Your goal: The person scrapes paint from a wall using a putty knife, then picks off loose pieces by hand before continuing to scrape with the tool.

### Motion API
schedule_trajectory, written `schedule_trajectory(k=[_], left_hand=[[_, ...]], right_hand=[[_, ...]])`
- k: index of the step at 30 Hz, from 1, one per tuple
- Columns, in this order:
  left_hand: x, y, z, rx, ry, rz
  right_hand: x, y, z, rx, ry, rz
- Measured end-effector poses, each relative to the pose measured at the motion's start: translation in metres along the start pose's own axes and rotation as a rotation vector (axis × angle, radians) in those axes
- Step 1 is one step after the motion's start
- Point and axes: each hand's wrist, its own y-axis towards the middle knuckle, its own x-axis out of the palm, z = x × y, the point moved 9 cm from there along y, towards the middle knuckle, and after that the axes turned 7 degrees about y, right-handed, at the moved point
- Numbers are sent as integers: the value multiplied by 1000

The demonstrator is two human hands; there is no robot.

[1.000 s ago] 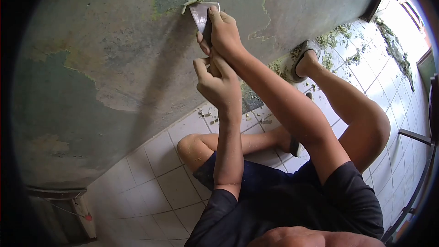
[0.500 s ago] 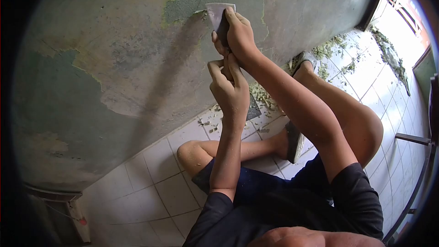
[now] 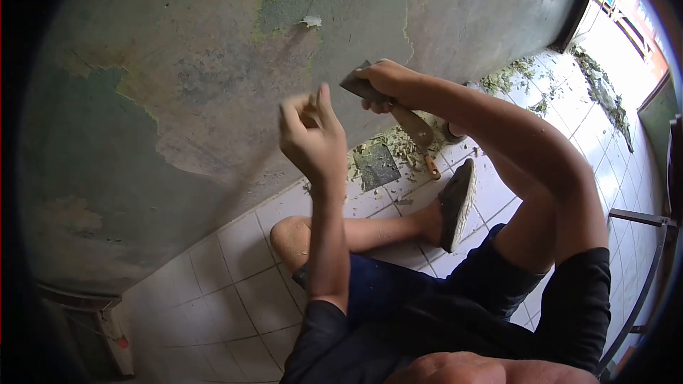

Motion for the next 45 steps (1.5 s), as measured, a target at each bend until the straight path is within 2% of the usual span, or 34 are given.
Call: schedule_trajectory(k=[3,4,6,11,17,19,20,22,23,25,26,28,29,31,33,36,40,42,45], left_hand=[[11,53,40,554,226,143],[15,68,42,560,230,143],[39,81,56,757,364,20],[67,93,44,868,357,12],[61,89,47,951,330,207],[45,89,42,808,227,346],[46,86,43,807,223,343],[43,84,27,601,115,251],[39,73,26,590,118,247],[39,63,15,369,79,133],[38,51,15,363,77,133],[36,29,-9,176,8,128],[35,17,-19,165,2,131],[76,-11,-66,-130,26,-306],[116,-61,-102,-493,-246,-697],[155,-131,-120,-904,-704,-972],[159,-143,-121,-812,-827,-1018],[152,-133,-129,-854,-1009,-784],[156,-139,-156,-955,-991,-736]], right_hand=[[-21,-9,0,18,-128,56],[-22,-9,1,14,-124,52],[-28,-10,-1,-62,-39,68],[-17,-17,-18,-135,66,47],[-10,-14,-27,-186,88,32],[-8,-12,-19,-163,81,19],[-11,-12,-16,-150,61,39],[-18,-10,-9,-128,35,65],[-19,-8,-4,-113,30,75],[-23,-4,3,-101,20,85],[-25,-3,7,-90,-12,95],[-29,-2,16,-73,-53,110],[-29,-1,22,-58,-71,103],[-30,1,34,-26,-101,100],[-30,3,50,15,-104,78],[-28,8,72,27,-153,49],[-18,2,83,21,-209,87],[-7,-2,86,47,-190,29],[9,-3,96,56,-210,23]])
